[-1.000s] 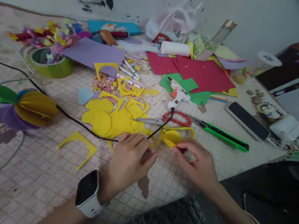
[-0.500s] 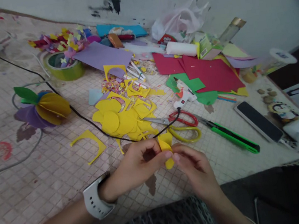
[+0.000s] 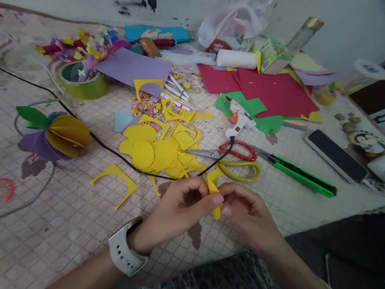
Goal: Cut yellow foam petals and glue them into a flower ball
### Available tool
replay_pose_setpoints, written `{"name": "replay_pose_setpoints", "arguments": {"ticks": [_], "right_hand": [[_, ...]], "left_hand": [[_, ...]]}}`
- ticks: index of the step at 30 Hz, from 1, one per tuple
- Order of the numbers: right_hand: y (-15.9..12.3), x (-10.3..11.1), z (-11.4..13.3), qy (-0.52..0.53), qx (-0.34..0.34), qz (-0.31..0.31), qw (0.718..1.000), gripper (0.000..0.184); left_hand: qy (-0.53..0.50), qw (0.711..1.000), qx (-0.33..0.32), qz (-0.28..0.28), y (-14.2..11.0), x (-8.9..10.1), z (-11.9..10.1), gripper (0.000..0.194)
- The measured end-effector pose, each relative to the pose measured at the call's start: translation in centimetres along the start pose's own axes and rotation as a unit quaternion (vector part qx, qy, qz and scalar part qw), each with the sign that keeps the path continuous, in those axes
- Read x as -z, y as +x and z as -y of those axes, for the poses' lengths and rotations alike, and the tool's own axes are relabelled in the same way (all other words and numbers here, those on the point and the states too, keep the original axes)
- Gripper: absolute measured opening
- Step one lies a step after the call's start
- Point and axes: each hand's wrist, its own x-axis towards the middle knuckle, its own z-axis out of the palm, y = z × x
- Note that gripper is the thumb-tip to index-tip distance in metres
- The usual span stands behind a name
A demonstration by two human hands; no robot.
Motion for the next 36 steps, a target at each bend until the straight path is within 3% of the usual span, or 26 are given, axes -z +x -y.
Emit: {"name": "replay_pose_setpoints", "arguments": {"ticks": [11,18,29,33,36], "right_hand": [[0.0,0.1,-0.2,-0.011,-0.015,-0.01,1.0,0.008],[0.0,0.2,-0.5,-0.053,-0.02,-0.027,0.998,0.006],[-0.1,0.1,-0.5,-0.047,-0.038,-0.043,0.997,0.008],[0.4,0.9,-0.2,-0.036,-0.002,-0.112,0.993,0.009],[0.8,1.8,0.2,-0.01,0.027,-0.167,0.986,0.004]], "left_hand": [[0.006,1.0,0.003,0.003,0.0,0.0,-0.1,0.029],[0.01,0.999,0.039,0.007,-0.1,0.1,0.2,0.027],[0.055,0.998,0.011,0.023,-0.1,0.0,-0.3,0.02],[0.102,0.995,-0.007,-0.011,0.0,0.3,-0.2,0.016],[0.164,0.982,-0.02,-0.089,0.3,0.5,0.0,0.021]]}}
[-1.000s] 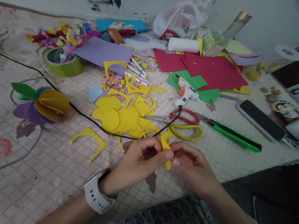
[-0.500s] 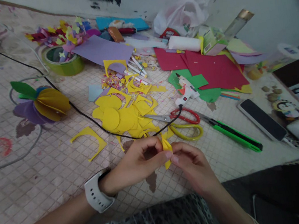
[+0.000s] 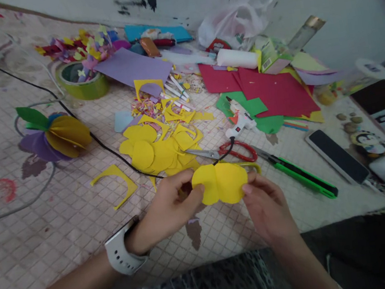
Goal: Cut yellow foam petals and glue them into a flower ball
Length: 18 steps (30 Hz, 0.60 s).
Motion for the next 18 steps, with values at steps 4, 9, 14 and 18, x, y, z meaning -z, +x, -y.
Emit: {"name": "replay_pose_setpoints", "arguments": {"ticks": [4,9,14,18], "right_hand": [[0.1,0.4,0.4,-0.043,0.04,-0.015,0.998,0.005],[-0.9,-1.0,0.8,-0.237,0.154,0.009,0.959,0.012],[-1.2,-2.7,1.4,-0.354,0.277,0.066,0.891,0.014],[-0.9,-2.9,1.6,-0.376,0.272,0.098,0.88,0.011]], "left_hand": [[0.16,0.98,-0.041,-0.112,-0.1,-0.1,-0.2,0.028],[0.103,0.991,-0.072,-0.048,-0.8,-0.5,-0.6,0.002],[-0.084,0.996,-0.009,0.034,-0.7,-0.7,-0.6,0.018],[-0.083,0.996,0.038,0.015,-0.3,-0.6,-0.4,0.021]]}}
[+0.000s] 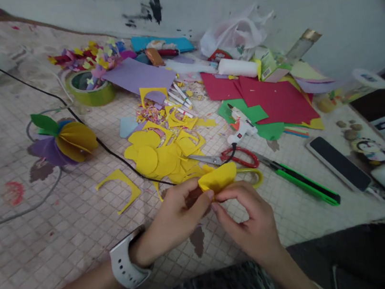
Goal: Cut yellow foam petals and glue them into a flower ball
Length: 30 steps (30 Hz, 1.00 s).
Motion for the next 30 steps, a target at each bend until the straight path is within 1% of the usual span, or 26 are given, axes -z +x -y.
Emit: {"name": "replay_pose_setpoints", "arguments": {"ticks": [1,2,3,4,6,7,8,9,11,12,13,15,17,20,24,27,30], "right_hand": [[0.0,0.1,-0.2,0.004,-0.005,0.005,1.0,0.01],[0.1,0.2,-0.3,0.007,-0.011,-0.003,1.0,0.011],[0.1,0.3,-0.6,0.005,-0.019,-0.027,0.999,0.013],[0.1,0.4,-0.8,0.001,-0.03,-0.064,0.997,0.017],[0.4,0.5,-1.3,-0.005,-0.066,-0.14,0.988,0.033],[0.5,0.5,-1.4,0.004,-0.09,-0.156,0.984,0.039],[0.7,0.5,-1.6,0.022,-0.115,-0.15,0.982,0.04],[0.8,0.5,-1.7,0.045,-0.138,-0.131,0.981,0.035],[1.0,0.5,-1.7,0.079,-0.17,-0.102,0.977,0.017],[1.1,0.4,-1.6,0.085,-0.181,-0.104,0.974,0.011],[1.1,0.3,-1.5,0.082,-0.186,-0.115,0.972,0.008],[1.0,0.2,-1.3,0.07,-0.185,-0.142,0.97,0.007],[0.9,0.0,-1.2,0.058,-0.175,-0.153,0.971,0.005],[0.8,-0.2,-1.2,0.038,-0.16,-0.17,0.972,0.005],[0.8,-0.2,-1.5,0.035,-0.16,-0.215,0.963,0.009],[0.8,-0.3,-1.8,0.05,-0.145,-0.217,0.964,0.012],[0.8,-0.5,-1.9,0.029,-0.113,-0.21,0.971,0.012]], "left_hand": [[-0.012,1.0,0.009,-0.002,0.1,0.0,0.0,0.021],[-0.032,0.999,0.017,-0.002,0.1,0.0,0.0,0.021],[-0.055,0.998,0.027,0.0,0.2,0.1,0.1,0.02],[-0.077,0.996,0.037,0.002,0.2,0.1,0.0,0.019],[-0.11,0.992,0.055,0.006,0.2,0.0,0.0,0.019],[-0.12,0.991,0.06,0.01,0.2,0.0,-0.1,0.019],[-0.132,0.989,0.06,0.017,0.2,0.0,-0.1,0.02],[-0.146,0.987,0.058,0.025,0.2,0.0,-0.2,0.02],[-0.177,0.982,0.056,0.044,0.3,0.0,-0.3,0.02],[-0.192,0.978,0.057,0.051,0.3,0.0,-0.3,0.02],[-0.207,0.975,0.059,0.057,0.3,0.1,-0.3,0.021],[-0.232,0.968,0.062,0.067,0.3,0.1,-0.3,0.022],[-0.247,0.964,0.066,0.069,0.3,0.1,-0.2,0.023],[-0.248,0.964,0.08,0.059,0.3,-0.1,0.0,0.025],[-0.276,0.957,0.082,0.035,0.3,-0.3,0.2,0.024],[-0.275,0.956,0.094,0.022,0.5,-0.4,0.3,0.023],[-0.26,0.962,0.086,0.02,0.5,-0.3,0.3,0.021]]}}
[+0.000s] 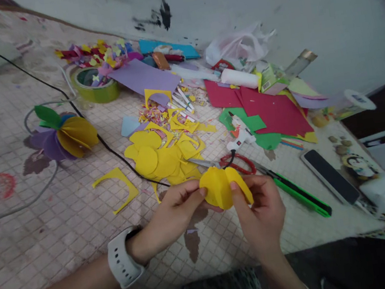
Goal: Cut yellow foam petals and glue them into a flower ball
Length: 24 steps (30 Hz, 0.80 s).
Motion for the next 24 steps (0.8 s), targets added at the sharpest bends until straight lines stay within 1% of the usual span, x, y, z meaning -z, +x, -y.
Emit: {"name": "replay_pose_setpoints", "arguments": {"ticks": [3,8,10,14,18,21,24], "right_hand": [[-0.1,-0.4,0.0,-0.023,0.024,0.004,0.999,0.013],[0.0,-0.8,0.1,-0.021,0.047,0.049,0.997,0.013],[0.0,-0.9,0.1,-0.023,0.053,0.061,0.996,0.013],[0.1,-1.0,0.2,-0.017,0.067,0.067,0.995,0.014],[0.2,-1.1,0.3,-0.012,0.072,0.074,0.995,0.016],[0.2,-1.1,0.3,-0.003,0.074,0.08,0.994,0.017],[0.2,-1.2,0.2,0.002,0.074,0.083,0.994,0.017]], "left_hand": [[0.013,1.0,-0.008,0.004,-0.1,-0.1,-0.1,0.02],[0.061,0.997,-0.032,-0.019,-0.2,-0.1,0.1,0.019],[0.071,0.996,-0.044,-0.019,-0.2,-0.1,0.2,0.019],[0.051,0.997,-0.048,-0.012,-0.2,-0.1,0.0,0.015],[0.02,0.999,-0.049,0.001,-0.2,-0.2,-0.1,0.017],[0.028,0.998,-0.049,-0.001,-0.1,-0.2,0.2,0.017],[0.048,0.998,-0.033,-0.004,0.1,0.0,0.7,0.021]]}}
